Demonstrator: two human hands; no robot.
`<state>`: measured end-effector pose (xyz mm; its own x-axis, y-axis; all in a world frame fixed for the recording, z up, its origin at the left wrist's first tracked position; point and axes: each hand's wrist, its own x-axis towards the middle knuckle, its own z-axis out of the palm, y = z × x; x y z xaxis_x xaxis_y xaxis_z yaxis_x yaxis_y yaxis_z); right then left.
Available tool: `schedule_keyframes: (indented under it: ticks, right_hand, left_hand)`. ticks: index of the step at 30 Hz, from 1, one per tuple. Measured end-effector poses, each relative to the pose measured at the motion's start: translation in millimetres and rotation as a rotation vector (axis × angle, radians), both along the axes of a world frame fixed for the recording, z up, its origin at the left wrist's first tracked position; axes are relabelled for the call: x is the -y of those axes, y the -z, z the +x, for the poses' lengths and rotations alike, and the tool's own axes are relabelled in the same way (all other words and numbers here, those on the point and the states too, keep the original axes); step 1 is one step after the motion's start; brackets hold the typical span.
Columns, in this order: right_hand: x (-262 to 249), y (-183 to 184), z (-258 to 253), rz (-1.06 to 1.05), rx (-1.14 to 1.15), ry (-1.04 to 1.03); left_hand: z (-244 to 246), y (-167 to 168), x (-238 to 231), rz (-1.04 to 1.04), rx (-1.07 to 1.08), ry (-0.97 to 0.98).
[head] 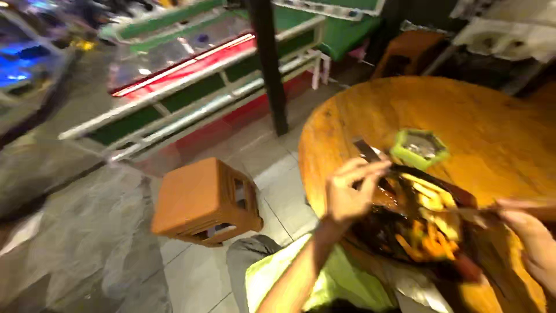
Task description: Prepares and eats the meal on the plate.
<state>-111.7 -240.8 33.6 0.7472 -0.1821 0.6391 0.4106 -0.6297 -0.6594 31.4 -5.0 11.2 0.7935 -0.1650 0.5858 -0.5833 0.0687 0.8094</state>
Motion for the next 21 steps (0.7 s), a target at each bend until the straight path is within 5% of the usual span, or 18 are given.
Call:
schedule_keyframes:
  ticks: [13, 21]
  right_hand:
    - [29.1, 14.5, -58.6, 0.408, 0.076, 0.421]
    - [17.3, 13.5, -47.5, 0.426, -0.001, 0.29]
  left_hand:
    - [30.0, 25.0, 21.8, 0.027, -0.505, -0.068]
    - [48.7, 27.1, -1.6, 0.293, -0.495, -0.031]
